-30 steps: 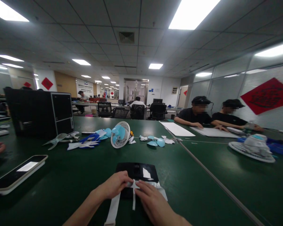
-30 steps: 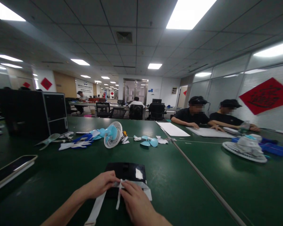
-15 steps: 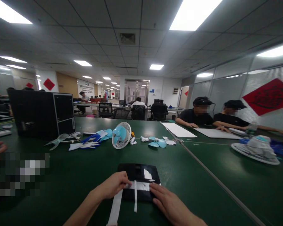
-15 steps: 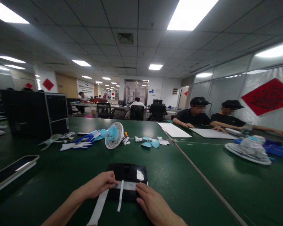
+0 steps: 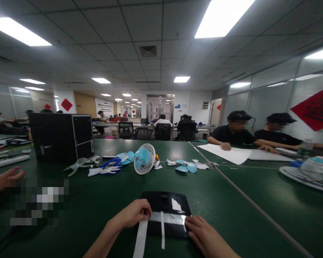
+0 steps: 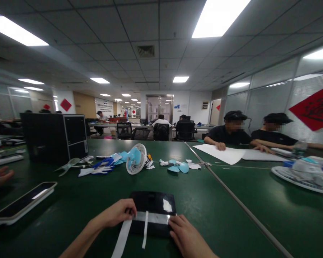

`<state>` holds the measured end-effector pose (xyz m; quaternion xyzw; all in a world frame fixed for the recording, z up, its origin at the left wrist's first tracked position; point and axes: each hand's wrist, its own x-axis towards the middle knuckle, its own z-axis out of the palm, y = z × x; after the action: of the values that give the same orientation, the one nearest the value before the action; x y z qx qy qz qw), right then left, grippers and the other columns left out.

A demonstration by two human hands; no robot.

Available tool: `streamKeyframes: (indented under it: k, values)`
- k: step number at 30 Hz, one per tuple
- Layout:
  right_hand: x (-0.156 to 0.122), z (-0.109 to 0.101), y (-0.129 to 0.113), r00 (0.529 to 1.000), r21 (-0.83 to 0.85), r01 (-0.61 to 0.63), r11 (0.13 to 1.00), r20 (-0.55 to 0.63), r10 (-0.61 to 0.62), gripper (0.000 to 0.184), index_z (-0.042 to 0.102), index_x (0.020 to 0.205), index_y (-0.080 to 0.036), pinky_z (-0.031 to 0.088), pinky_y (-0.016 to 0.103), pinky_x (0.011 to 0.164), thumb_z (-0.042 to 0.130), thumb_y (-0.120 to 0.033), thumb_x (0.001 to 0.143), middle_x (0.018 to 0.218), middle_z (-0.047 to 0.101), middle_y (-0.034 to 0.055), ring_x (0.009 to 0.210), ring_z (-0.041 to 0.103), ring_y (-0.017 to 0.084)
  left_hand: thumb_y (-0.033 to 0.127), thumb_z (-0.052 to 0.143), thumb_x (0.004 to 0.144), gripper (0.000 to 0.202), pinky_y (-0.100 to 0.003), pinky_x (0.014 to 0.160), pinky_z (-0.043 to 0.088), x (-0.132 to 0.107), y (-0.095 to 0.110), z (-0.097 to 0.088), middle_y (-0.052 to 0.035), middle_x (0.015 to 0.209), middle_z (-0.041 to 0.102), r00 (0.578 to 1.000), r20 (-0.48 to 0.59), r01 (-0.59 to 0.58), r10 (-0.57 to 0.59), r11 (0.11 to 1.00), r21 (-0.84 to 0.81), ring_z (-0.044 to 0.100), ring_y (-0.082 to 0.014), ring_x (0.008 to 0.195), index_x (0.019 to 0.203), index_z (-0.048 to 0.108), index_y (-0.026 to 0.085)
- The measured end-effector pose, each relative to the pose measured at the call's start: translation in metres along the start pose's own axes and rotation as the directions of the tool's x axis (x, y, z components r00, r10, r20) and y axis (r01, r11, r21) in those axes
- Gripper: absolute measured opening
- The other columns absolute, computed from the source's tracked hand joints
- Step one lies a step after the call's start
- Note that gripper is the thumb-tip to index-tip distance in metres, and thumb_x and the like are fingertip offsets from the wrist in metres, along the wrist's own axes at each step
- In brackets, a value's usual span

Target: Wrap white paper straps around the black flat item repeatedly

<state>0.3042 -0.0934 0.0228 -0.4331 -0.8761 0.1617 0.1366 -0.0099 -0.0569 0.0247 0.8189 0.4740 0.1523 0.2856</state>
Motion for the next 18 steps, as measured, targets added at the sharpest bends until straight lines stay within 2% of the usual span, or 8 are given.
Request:
streamKeyframes:
  k: [6, 10, 13, 14, 16, 18]
  values:
    - [-0.005, 0.005, 0.007, 1.0, 0.01, 0.0, 1.0, -0.007, 0.0, 0.043, 0.055, 0.13, -0.028, 0.034, 0.039, 0.109, 0.034, -0.044, 0.096, 0.136, 0.053, 0.0052, 0.125, 0.047, 0.022, 0.015, 0.054, 0.073, 0.025, -0.023, 0.071, 0.042, 0.002, -0.003, -0.001, 0.0002, 0.101, 0.06, 1.0, 0.01, 0.011, -0.011, 1.0, -0.011, 0.053, -0.013, 0.082, 0.094, 0.066, 0.022]
    - [-0.001, 0.003, 0.009, 0.999, 0.07, 0.027, 0.997, -0.043, -0.024, 0.042, 0.06, 0.124, -0.027, 0.038, 0.038, 0.105, 0.032, -0.041, 0.097, 0.129, 0.057, 0.0079, 0.118, 0.052, 0.021, 0.015, 0.055, 0.072, 0.027, -0.024, 0.074, 0.043, 0.0, -0.002, -0.003, -0.0001, 0.103, 0.059, 0.999, 0.026, 0.034, -0.034, 0.999, 0.007, 0.053, -0.0136, 0.086, 0.096, 0.065, 0.022]
    - [0.005, -0.001, 0.013, 0.993, 0.111, 0.005, 0.994, -0.116, 0.008, 0.038, 0.063, 0.117, -0.023, 0.04, 0.038, 0.102, 0.035, -0.038, 0.096, 0.128, 0.056, 0.0097, 0.117, 0.051, 0.022, 0.022, 0.055, 0.074, 0.024, -0.025, 0.074, 0.043, 0.0, -0.003, -0.004, -0.0005, 0.105, 0.059, 0.998, 0.036, 0.049, -0.049, 0.999, -0.01, 0.054, -0.0142, 0.087, 0.096, 0.065, 0.022]
    - [0.008, -0.002, 0.015, 0.989, 0.111, -0.004, 0.994, -0.148, 0.021, 0.036, 0.063, 0.116, -0.022, 0.039, 0.039, 0.103, 0.037, -0.036, 0.095, 0.128, 0.055, 0.01, 0.118, 0.05, 0.022, 0.025, 0.055, 0.076, 0.022, -0.025, 0.074, 0.043, 0.001, -0.004, -0.004, -0.0007, 0.103, 0.059, 0.998, 0.009, 0.058, -0.057, 0.998, -0.015, 0.054, -0.0144, 0.086, 0.096, 0.065, 0.021]
    - [0.016, -0.004, 0.017, 0.98, 0.096, -0.009, 0.995, -0.197, 0.028, 0.033, 0.062, 0.116, -0.02, 0.038, 0.038, 0.103, 0.043, -0.033, 0.093, 0.128, 0.054, 0.0104, 0.119, 0.049, 0.022, 0.032, 0.051, 0.082, 0.022, -0.025, 0.074, 0.042, 0.005, -0.011, -0.005, -0.0014, 0.098, 0.061, 0.99, -0.115, 0.087, -0.086, 0.996, 0.0, 0.054, -0.0148, 0.085, 0.094, 0.064, 0.019]
    - [0.027, -0.005, 0.016, 0.978, 0.071, 0.003, 0.997, -0.207, 0.012, 0.032, 0.062, 0.117, -0.019, 0.038, 0.037, 0.103, 0.047, -0.028, 0.09, 0.126, 0.055, 0.01, 0.118, 0.049, 0.022, 0.035, 0.044, 0.087, 0.025, -0.026, 0.075, 0.042, 0.008, -0.023, -0.008, -0.0023, 0.093, 0.062, 0.949, -0.286, 0.154, -0.13, 0.986, 0.061, 0.055, -0.0155, 0.085, 0.092, 0.062, 0.018]
